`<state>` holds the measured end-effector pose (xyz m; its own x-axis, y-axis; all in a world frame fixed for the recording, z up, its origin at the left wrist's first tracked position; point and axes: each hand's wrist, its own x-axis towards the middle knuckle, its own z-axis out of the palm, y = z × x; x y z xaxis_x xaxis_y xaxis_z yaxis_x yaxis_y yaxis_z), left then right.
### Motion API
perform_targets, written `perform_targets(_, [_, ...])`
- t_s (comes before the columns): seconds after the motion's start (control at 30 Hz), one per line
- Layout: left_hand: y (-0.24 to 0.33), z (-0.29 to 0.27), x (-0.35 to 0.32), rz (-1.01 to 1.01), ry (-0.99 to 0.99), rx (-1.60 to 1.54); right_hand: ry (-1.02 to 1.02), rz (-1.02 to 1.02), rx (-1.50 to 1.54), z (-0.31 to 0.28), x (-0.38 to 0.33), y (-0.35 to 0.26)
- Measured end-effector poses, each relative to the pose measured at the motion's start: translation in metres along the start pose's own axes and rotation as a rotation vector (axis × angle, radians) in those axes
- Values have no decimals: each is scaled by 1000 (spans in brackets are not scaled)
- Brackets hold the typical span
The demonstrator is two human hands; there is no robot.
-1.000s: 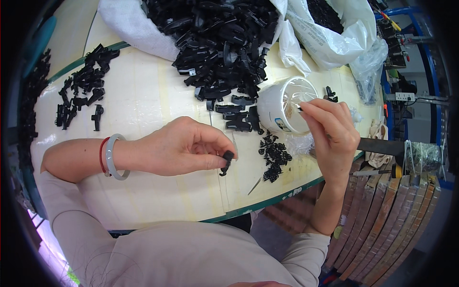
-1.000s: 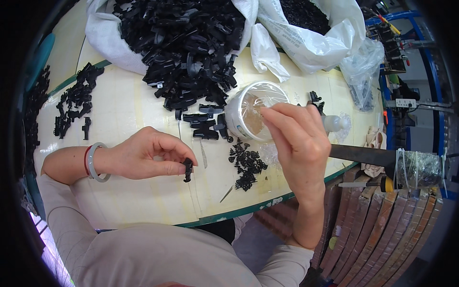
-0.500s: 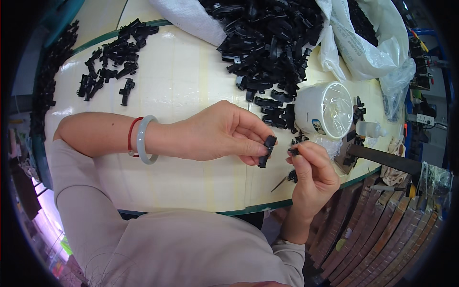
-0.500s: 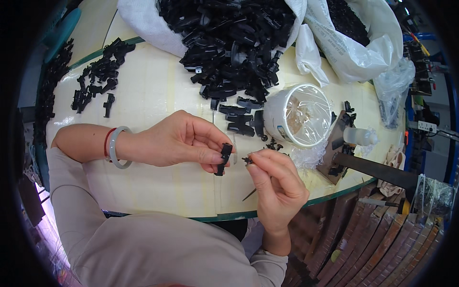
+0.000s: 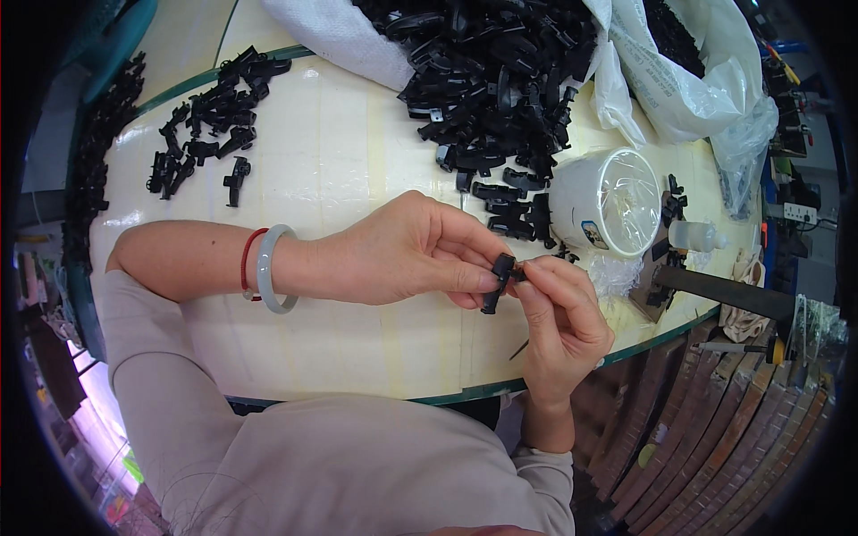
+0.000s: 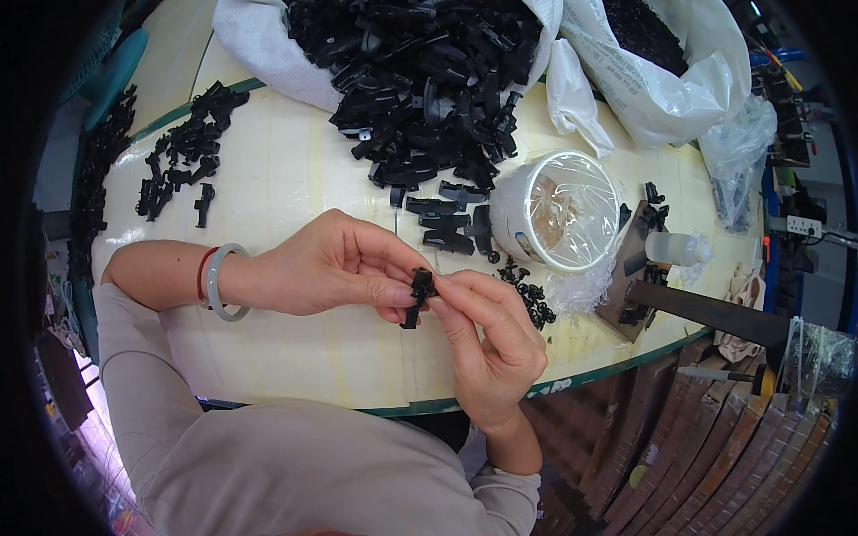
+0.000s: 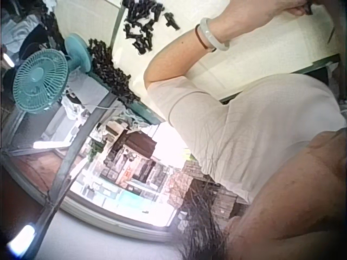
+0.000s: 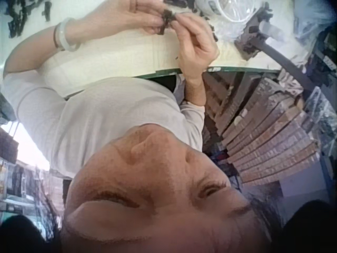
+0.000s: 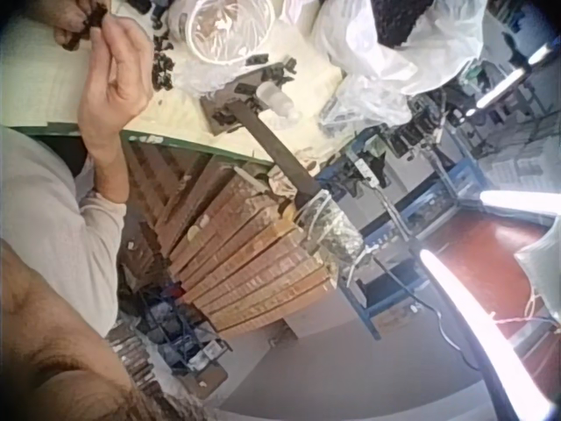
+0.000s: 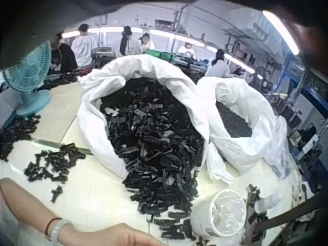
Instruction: The person assembles plastic components by attaching small plastic clips to plastic parts by hand and placing the assembled pieces on the work table.
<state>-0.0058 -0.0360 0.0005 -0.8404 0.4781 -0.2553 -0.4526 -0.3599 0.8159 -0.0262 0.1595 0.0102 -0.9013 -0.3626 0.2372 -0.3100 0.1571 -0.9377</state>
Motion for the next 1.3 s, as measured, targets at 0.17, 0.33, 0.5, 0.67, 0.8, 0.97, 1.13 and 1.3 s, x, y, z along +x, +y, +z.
perform_targets(0.17, [1,1,-1,3,27,-5,-23,-45,-31,0,1,1])
perform_targets(0.33, [0,2,1,20,19,33,-47,-152,-124,-2,2,0])
perform_targets(0.5, [0,7,-5,9,76,128,-81,-218,-196,-1,0,0])
perform_targets(0.67, [1,5,-11,-73,148,169,-22,-151,-143,-6,-8,1])
perform_targets(0.8, [10,-9,-33,-82,369,307,174,-246,-541,-47,-3,6])
perform_targets(0.97, [19,-33,-85,-66,772,509,-69,-344,-750,-77,22,23])
perform_targets(1.13, [16,-41,-119,80,1058,636,-132,-361,-705,-65,29,34])
perform_targets(1.3, [33,-17,-107,330,1075,1430,-158,-310,-716,-68,23,27])
